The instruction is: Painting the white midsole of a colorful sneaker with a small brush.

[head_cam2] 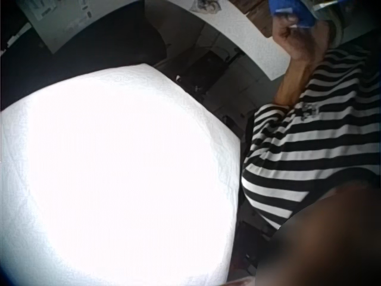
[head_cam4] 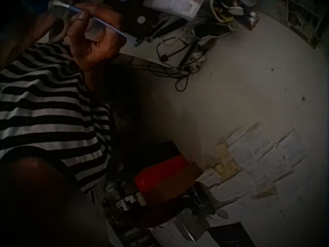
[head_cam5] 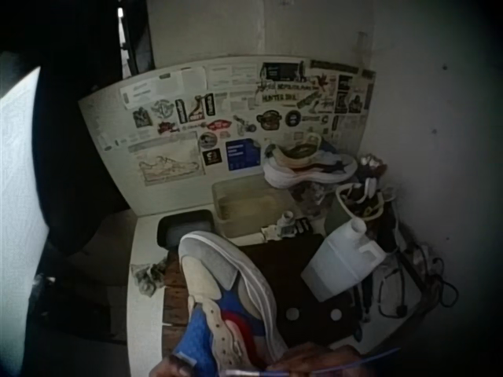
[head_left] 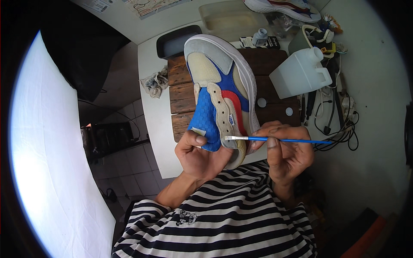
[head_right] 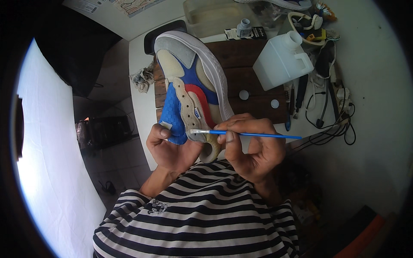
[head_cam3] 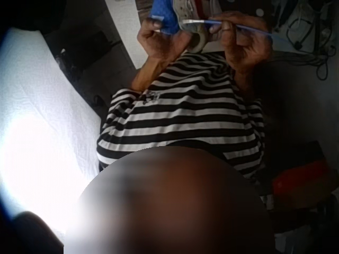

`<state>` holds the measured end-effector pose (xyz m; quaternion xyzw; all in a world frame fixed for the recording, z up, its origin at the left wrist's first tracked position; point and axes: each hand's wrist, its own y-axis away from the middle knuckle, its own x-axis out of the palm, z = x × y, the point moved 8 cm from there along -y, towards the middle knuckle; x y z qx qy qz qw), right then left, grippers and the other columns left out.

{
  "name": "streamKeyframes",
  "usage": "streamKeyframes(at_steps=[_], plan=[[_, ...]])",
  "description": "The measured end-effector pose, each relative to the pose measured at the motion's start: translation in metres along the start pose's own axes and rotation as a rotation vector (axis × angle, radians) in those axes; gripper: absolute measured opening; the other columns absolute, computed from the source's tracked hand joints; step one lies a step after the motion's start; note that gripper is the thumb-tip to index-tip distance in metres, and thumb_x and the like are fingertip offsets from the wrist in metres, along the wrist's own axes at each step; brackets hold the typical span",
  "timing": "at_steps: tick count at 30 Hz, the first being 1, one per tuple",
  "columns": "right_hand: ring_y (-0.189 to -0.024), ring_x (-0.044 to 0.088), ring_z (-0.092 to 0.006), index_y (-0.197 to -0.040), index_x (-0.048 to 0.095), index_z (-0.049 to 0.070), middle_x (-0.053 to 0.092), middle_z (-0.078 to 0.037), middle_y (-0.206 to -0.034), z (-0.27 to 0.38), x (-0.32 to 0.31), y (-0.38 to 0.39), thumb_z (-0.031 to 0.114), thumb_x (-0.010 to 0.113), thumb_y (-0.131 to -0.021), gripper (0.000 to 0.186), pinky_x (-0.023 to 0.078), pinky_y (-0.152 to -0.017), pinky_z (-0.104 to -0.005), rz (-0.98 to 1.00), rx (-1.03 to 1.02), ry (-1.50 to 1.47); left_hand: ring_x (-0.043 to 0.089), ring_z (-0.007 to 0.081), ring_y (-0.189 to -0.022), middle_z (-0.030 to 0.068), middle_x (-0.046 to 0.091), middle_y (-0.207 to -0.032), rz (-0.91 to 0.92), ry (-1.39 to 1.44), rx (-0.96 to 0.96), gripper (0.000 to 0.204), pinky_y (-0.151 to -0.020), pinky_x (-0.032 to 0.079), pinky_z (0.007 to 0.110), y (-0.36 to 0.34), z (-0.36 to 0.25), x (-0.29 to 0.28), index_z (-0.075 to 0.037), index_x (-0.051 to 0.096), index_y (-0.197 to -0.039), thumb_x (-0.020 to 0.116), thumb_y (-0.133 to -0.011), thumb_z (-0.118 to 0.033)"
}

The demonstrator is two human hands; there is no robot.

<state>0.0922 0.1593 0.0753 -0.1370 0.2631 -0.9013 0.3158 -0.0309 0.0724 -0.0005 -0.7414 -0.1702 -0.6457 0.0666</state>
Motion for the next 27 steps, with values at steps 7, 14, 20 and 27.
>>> streamKeyframes(at_steps=[7,14,20,27], plan=[[-0.073,0.068,-0.0181,-0.103,0.053,-0.007,0.067,-0.017,-0.082,-0.013,-0.014,0.002,-0.006,0.060,-0.092,0.013,0.058,-0.069,-0.0307,-0.045,0.035,-0.034,0.052,0.0284,-0.131,0.0144,0.055,-0.141,0.010,0.008,-0.019,0.078,-0.115,0.036,0.044,0.002,0.000,-0.002,-0.001,0.040,-0.146,0.054,-0.070,-0.012],[-0.069,0.067,-0.0175,-0.105,0.051,-0.006,0.067,-0.020,-0.083,-0.019,-0.013,0.002,-0.006,0.057,-0.093,0.013,0.059,-0.066,-0.0298,-0.036,0.076,-0.057,0.053,0.0317,-0.130,0.0204,0.054,-0.140,0.054,0.018,0.008,0.072,-0.113,0.039,0.048,0.000,0.000,-0.005,0.005,0.040,-0.143,0.051,-0.076,-0.018],[-0.067,0.067,-0.0172,-0.106,0.050,-0.007,0.068,-0.022,-0.084,-0.007,-0.050,-0.004,-0.005,0.056,-0.094,0.013,0.058,-0.063,-0.0295,-0.204,0.050,0.099,0.053,0.0289,-0.130,0.0143,0.055,-0.141,-0.027,0.088,-0.018,0.075,-0.114,0.037,0.044,-0.003,-0.003,-0.006,0.000,0.043,-0.144,0.052,-0.071,-0.016],[-0.071,0.069,-0.0178,-0.101,0.061,-0.003,0.070,-0.012,-0.084,-0.036,-0.088,0.007,-0.003,0.067,-0.087,0.015,0.055,-0.064,-0.0284,-0.143,0.078,0.624,0.048,0.0306,-0.134,0.0182,0.051,-0.145,-0.068,0.124,0.017,0.072,-0.118,0.031,0.047,-0.003,0.000,-0.013,0.004,0.041,-0.144,0.050,-0.075,-0.016]])
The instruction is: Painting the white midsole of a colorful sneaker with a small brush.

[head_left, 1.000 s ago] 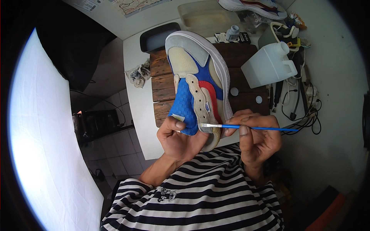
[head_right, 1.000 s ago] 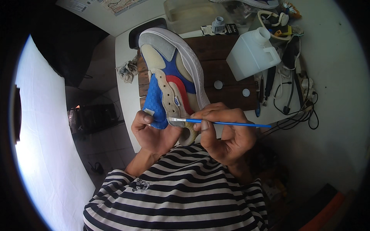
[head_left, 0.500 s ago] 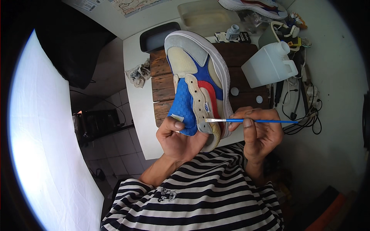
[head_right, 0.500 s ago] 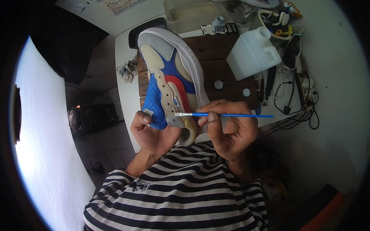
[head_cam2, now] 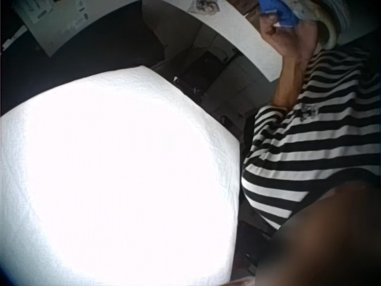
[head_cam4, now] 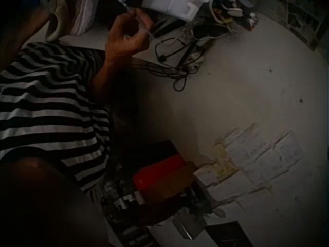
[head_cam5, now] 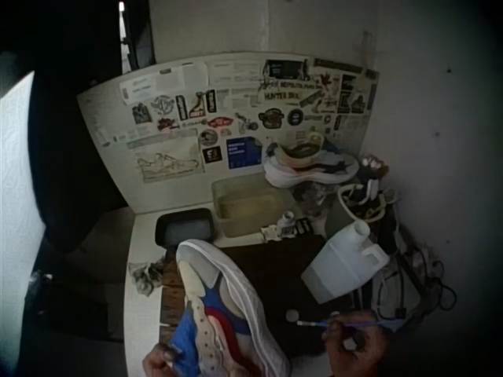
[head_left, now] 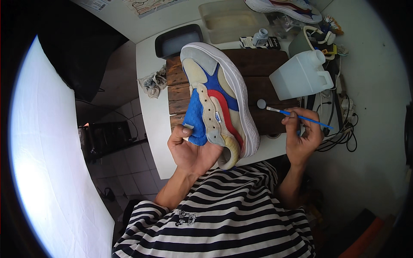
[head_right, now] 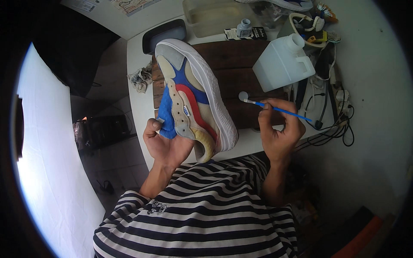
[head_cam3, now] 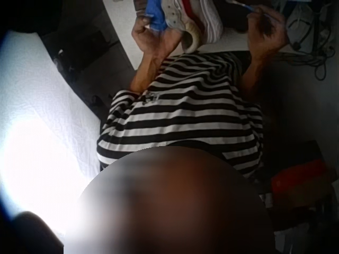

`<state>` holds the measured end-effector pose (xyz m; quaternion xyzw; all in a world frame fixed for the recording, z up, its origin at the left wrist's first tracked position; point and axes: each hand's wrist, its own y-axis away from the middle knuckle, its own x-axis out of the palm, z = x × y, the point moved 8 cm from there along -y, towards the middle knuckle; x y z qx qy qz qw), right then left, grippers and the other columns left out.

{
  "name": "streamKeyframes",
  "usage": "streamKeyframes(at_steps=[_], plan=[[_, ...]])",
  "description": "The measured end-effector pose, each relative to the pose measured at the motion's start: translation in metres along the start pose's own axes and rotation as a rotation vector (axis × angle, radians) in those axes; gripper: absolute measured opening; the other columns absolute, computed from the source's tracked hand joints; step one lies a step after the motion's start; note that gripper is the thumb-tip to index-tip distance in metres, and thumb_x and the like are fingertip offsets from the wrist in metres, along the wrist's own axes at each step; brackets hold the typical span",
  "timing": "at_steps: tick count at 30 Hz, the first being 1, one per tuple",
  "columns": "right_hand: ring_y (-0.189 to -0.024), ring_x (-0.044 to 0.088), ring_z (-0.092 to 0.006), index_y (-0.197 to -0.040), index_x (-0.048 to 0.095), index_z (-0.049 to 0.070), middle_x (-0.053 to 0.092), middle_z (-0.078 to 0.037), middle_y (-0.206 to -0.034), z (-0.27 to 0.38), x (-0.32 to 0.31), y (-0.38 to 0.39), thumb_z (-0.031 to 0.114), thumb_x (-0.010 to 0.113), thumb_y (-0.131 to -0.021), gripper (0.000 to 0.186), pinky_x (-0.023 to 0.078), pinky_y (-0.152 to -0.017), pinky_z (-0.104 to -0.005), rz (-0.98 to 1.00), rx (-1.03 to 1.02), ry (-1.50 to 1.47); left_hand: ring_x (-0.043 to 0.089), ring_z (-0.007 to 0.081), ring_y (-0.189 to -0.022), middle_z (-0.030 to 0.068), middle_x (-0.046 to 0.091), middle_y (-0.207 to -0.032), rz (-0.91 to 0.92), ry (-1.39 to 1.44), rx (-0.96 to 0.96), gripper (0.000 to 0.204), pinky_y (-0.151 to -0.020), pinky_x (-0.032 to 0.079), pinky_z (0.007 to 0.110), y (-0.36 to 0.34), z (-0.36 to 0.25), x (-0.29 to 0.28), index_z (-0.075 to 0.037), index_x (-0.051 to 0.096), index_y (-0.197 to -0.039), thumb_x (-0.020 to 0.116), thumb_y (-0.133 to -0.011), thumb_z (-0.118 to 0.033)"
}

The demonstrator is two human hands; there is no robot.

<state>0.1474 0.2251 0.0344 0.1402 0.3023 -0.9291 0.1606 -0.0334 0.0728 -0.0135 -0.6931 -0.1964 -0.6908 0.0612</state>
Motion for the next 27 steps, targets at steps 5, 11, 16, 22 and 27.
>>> streamKeyframes(at_steps=[5,11,16,22,27], plan=[[-0.071,0.069,-0.0214,-0.098,0.064,0.001,0.069,-0.010,-0.080,-0.013,0.018,-0.003,-0.002,0.071,-0.082,0.018,0.054,-0.063,-0.0327,0.057,-0.090,0.187,0.048,0.0319,-0.135,0.0159,0.050,-0.146,-0.012,-0.069,-0.031,0.075,-0.118,0.030,0.048,0.000,0.008,0.006,-0.002,0.039,-0.148,0.050,-0.076,-0.021],[-0.067,0.066,-0.0250,-0.097,0.065,0.004,0.068,-0.010,-0.078,-0.027,0.037,-0.006,0.001,0.071,-0.083,0.016,0.052,-0.061,-0.0361,0.155,-0.080,0.341,0.047,0.0332,-0.135,0.0173,0.048,-0.147,0.029,-0.039,-0.065,0.076,-0.117,0.031,0.049,-0.002,0.007,0.011,-0.001,0.037,-0.148,0.049,-0.076,-0.021],[-0.067,0.067,-0.0223,-0.098,0.064,0.002,0.069,-0.009,-0.079,-0.023,0.033,-0.011,0.001,0.071,-0.084,0.016,0.052,-0.063,-0.0328,0.111,-0.077,0.312,0.048,0.0332,-0.134,0.0180,0.049,-0.146,0.000,-0.035,-0.079,0.076,-0.117,0.031,0.049,-0.004,0.004,0.008,0.001,0.039,-0.147,0.049,-0.075,-0.021],[-0.068,0.066,-0.0195,-0.103,0.058,-0.004,0.069,-0.016,-0.083,0.001,0.013,-0.008,-0.004,0.063,-0.089,0.015,0.055,-0.065,-0.0320,-0.062,0.058,-0.124,0.047,0.0325,-0.135,0.0174,0.048,-0.147,0.029,-0.011,-0.092,0.077,-0.117,0.032,0.049,-0.007,0.003,0.006,-0.001,0.034,-0.150,0.048,-0.076,-0.018],[-0.064,0.066,-0.0200,-0.106,0.050,-0.006,0.067,-0.022,-0.082,0.048,0.014,-0.002,-0.006,0.052,-0.093,0.013,0.057,-0.065,-0.0333,-0.057,0.006,-0.527,0.047,0.0325,-0.135,0.0180,0.048,-0.147,0.062,-0.036,-0.097,0.078,-0.117,0.033,0.050,-0.008,0.000,0.007,0.001,0.034,-0.149,0.047,-0.074,-0.015]])
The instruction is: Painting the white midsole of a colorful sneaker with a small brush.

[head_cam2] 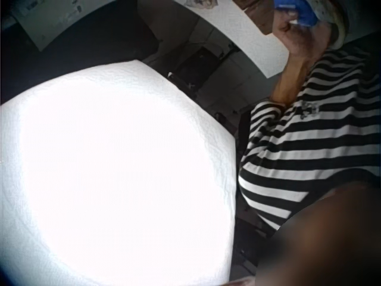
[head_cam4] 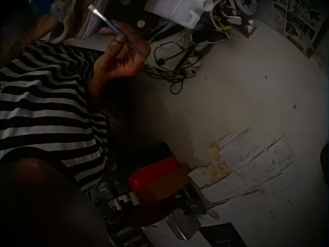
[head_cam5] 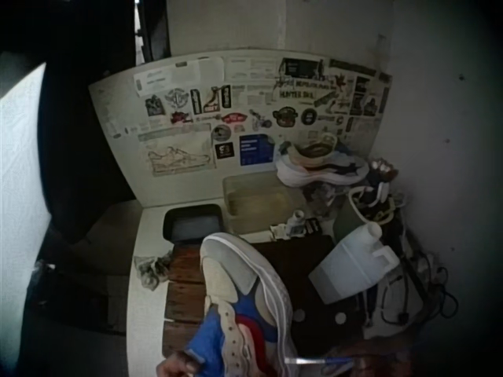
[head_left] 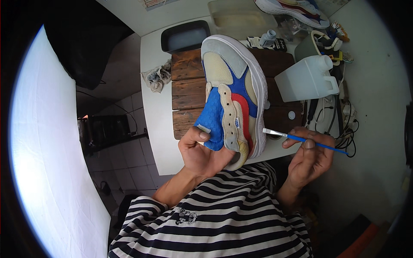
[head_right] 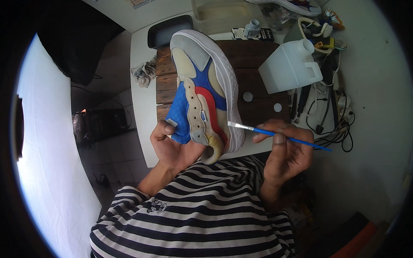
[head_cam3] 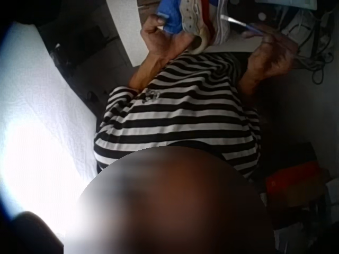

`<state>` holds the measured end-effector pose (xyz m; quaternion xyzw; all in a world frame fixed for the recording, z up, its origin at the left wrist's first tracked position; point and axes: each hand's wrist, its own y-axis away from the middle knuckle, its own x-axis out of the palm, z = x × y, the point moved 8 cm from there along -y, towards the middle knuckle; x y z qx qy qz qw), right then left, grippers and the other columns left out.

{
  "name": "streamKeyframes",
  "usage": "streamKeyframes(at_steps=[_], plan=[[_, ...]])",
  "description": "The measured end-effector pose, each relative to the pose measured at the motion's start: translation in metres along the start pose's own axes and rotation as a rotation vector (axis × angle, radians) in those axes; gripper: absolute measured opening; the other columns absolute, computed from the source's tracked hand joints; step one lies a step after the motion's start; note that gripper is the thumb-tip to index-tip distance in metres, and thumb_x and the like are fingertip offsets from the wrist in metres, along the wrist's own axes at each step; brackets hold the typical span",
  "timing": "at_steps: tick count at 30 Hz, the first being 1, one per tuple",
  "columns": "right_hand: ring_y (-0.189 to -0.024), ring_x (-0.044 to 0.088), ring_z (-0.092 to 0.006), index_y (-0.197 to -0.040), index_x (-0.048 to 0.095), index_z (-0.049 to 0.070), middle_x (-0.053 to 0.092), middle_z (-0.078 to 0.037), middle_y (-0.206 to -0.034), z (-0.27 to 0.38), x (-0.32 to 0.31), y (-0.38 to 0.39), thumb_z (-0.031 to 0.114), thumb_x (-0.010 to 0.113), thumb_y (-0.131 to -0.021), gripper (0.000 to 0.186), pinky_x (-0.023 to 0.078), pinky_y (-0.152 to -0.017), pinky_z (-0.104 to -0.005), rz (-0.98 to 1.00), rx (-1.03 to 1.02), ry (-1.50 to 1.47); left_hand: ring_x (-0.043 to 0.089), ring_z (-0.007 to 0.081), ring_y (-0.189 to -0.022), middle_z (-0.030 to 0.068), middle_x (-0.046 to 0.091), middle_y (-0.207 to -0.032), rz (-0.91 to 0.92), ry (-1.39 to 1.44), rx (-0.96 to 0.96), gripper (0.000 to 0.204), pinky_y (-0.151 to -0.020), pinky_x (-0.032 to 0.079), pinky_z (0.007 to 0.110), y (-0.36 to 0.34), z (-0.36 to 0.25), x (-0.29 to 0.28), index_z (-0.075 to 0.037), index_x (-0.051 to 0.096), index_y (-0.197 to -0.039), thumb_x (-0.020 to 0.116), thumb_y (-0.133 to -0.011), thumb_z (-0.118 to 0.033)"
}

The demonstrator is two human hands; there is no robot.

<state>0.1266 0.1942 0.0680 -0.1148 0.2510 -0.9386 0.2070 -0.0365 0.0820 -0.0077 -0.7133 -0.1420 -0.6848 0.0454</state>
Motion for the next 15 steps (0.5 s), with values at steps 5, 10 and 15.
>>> streamKeyframes(at_steps=[5,10,15], plan=[[-0.064,0.065,-0.0186,-0.104,0.050,-0.005,0.067,-0.021,-0.080,0.004,0.038,0.006,-0.007,0.053,-0.092,0.012,0.057,-0.065,-0.0321,0.146,0.030,-0.079,0.048,0.0320,-0.134,0.0191,0.048,-0.146,0.003,-0.059,0.012,0.078,-0.116,0.034,0.048,0.002,-0.003,-0.001,0.003,0.032,-0.149,0.047,-0.074,-0.015],[-0.066,0.065,-0.0182,-0.104,0.050,-0.006,0.067,-0.020,-0.080,0.000,0.047,0.007,-0.006,0.055,-0.093,0.012,0.057,-0.067,-0.0315,0.197,0.044,-0.090,0.047,0.0343,-0.135,0.0206,0.046,-0.147,-0.051,-0.090,0.003,0.083,-0.118,0.031,0.048,0.005,0.003,-0.005,0.001,0.031,-0.150,0.052,-0.073,-0.019],[-0.070,0.066,-0.0180,-0.103,0.051,-0.006,0.067,-0.019,-0.080,-0.004,0.055,0.009,-0.004,0.057,-0.094,0.011,0.057,-0.068,-0.0307,0.203,0.082,-0.161,0.047,0.0343,-0.135,0.0201,0.047,-0.147,-0.044,-0.098,0.002,0.083,-0.117,0.032,0.049,0.006,0.001,-0.004,0.000,0.031,-0.150,0.053,-0.073,-0.019]])
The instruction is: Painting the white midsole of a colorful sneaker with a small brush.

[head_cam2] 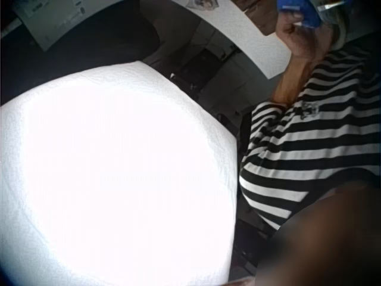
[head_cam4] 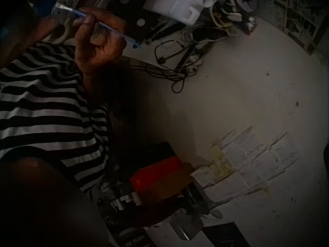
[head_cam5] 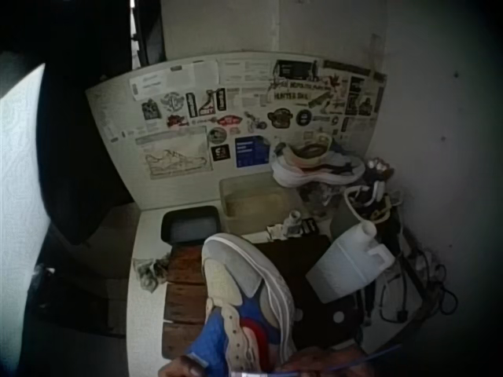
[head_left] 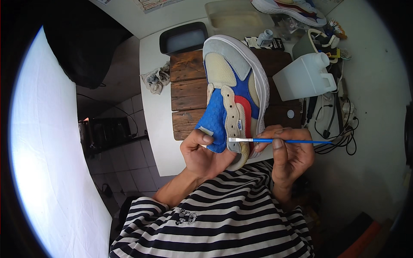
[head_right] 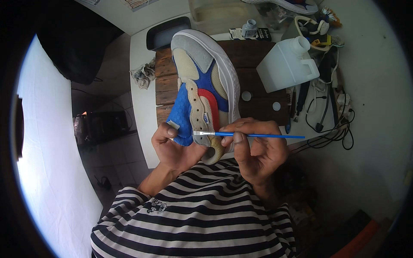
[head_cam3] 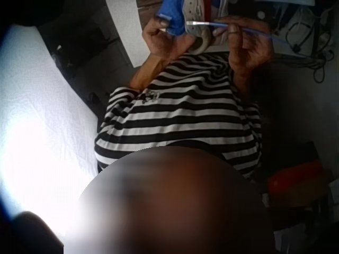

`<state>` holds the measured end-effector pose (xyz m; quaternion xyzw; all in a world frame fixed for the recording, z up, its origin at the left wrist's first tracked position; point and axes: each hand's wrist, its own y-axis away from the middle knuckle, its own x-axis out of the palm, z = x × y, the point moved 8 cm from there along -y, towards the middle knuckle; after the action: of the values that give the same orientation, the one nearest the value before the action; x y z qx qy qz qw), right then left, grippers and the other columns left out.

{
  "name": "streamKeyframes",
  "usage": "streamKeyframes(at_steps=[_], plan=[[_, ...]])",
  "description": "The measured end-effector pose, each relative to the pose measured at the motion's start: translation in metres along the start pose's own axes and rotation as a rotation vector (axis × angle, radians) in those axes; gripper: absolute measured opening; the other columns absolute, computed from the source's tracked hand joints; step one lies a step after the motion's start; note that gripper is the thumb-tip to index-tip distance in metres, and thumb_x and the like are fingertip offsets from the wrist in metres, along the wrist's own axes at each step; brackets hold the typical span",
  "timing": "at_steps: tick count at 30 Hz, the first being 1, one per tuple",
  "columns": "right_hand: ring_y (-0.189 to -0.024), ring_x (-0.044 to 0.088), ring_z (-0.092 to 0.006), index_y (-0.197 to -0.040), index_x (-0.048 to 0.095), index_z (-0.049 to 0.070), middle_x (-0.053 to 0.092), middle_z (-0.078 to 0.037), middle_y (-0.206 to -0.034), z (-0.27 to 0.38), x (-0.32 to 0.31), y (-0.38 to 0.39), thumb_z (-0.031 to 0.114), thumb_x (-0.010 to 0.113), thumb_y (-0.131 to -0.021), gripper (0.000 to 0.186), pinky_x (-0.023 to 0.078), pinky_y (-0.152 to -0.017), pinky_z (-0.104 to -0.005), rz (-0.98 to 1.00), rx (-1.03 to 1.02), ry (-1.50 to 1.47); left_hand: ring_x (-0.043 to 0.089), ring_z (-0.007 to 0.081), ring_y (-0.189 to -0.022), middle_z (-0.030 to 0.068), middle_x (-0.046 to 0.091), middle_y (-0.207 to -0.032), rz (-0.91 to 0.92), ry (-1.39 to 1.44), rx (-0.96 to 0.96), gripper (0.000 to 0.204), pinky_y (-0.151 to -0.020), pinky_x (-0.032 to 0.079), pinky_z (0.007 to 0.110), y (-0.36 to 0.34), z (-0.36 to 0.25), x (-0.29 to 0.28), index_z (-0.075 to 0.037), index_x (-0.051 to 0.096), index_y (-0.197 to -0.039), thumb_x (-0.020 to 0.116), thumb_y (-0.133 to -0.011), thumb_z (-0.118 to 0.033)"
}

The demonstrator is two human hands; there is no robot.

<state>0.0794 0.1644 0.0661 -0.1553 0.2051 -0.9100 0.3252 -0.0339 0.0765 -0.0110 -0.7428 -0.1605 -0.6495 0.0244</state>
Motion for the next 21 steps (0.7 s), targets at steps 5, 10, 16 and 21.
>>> streamKeyframes(at_steps=[5,10,16,21], plan=[[-0.069,0.066,-0.0182,-0.102,0.052,-0.006,0.067,-0.020,-0.081,-0.0001,-0.0020,0.0025,-0.005,0.057,-0.093,0.011,0.057,-0.068,-0.0308,-0.015,0.004,0.033,0.047,0.0353,-0.135,0.0206,0.046,-0.147,0.001,-0.016,-0.008,0.082,-0.117,0.032,0.051,0.0003,-0.0007,0.0011,0.001,0.031,-0.150,0.052,-0.073,-0.019],[-0.069,0.067,-0.0185,-0.101,0.052,-0.007,0.068,-0.021,-0.083,0.0041,0.0007,0.0016,-0.006,0.057,-0.092,0.011,0.057,-0.068,-0.0316,-0.023,-0.029,0.044,0.047,0.0357,-0.135,0.0210,0.047,-0.147,0.026,-0.001,0.000,0.081,-0.117,0.032,0.051,-0.0002,-0.0014,-0.0002,0.001,0.032,-0.149,0.052,-0.073,-0.018],[-0.069,0.067,-0.0186,-0.101,0.052,-0.007,0.068,-0.021,-0.082,0.0026,-0.0021,0.0037,-0.007,0.058,-0.091,0.011,0.057,-0.069,-0.0320,-0.057,-0.016,0.073,0.048,0.0338,-0.135,0.0203,0.047,-0.147,0.046,0.030,0.001,0.082,-0.117,0.033,0.049,-0.0015,-0.0012,0.0023,0.001,0.032,-0.150,0.053,-0.073,-0.018],[-0.070,0.067,-0.0189,-0.100,0.052,-0.007,0.067,-0.018,-0.078,0.0022,0.0020,0.0010,-0.007,0.058,-0.091,0.011,0.057,-0.069,-0.0322,-0.028,-0.051,0.075,0.049,0.0326,-0.134,0.0200,0.047,-0.148,0.036,0.034,0.001,0.084,-0.117,0.033,0.047,-0.0016,-0.0031,0.0056,-0.001,0.031,-0.151,0.054,-0.072,-0.018]])
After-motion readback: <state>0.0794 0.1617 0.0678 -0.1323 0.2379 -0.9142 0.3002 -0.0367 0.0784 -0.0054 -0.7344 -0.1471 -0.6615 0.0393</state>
